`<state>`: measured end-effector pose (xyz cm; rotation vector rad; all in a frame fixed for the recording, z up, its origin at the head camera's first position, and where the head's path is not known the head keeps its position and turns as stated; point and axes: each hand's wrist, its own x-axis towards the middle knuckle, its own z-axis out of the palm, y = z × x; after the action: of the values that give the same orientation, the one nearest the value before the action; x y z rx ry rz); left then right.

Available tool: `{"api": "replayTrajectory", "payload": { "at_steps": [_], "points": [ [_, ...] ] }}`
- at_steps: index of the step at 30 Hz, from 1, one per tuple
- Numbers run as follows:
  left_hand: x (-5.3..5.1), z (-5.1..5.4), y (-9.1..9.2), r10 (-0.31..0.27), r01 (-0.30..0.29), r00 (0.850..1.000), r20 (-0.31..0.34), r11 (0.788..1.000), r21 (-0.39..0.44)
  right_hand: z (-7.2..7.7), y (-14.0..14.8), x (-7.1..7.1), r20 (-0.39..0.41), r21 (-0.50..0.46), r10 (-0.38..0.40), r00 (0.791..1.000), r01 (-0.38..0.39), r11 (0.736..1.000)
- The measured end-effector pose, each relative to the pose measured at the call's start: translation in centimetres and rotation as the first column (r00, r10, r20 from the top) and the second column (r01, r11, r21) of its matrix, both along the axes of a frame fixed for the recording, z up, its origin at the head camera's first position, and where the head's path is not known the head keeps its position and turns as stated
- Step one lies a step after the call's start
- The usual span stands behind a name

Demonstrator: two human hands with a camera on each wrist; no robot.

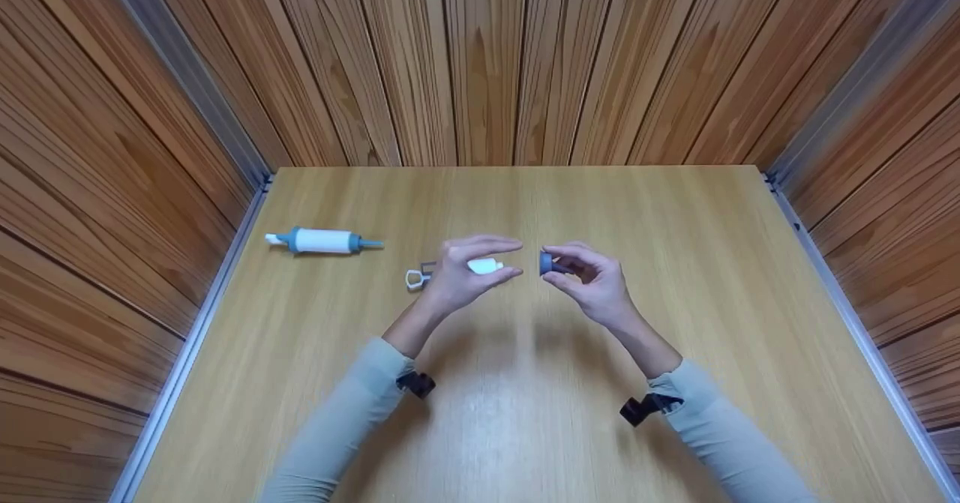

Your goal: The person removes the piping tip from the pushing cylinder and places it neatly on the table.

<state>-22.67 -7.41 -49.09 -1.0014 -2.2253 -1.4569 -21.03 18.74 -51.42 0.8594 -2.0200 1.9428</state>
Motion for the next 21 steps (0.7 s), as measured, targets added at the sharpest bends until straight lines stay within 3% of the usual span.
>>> {"api": "replayTrajectory", "payload": {
  "at_steps": [21],
  "points": [
    [0.3,0.5,1.1,-0.039,0.039,0.999,-0.013,0.999,0.001,0.4,-1.7,0.0,0.001,-0.067,0.034,0.999,-0.034,0.997]
  ]
}}
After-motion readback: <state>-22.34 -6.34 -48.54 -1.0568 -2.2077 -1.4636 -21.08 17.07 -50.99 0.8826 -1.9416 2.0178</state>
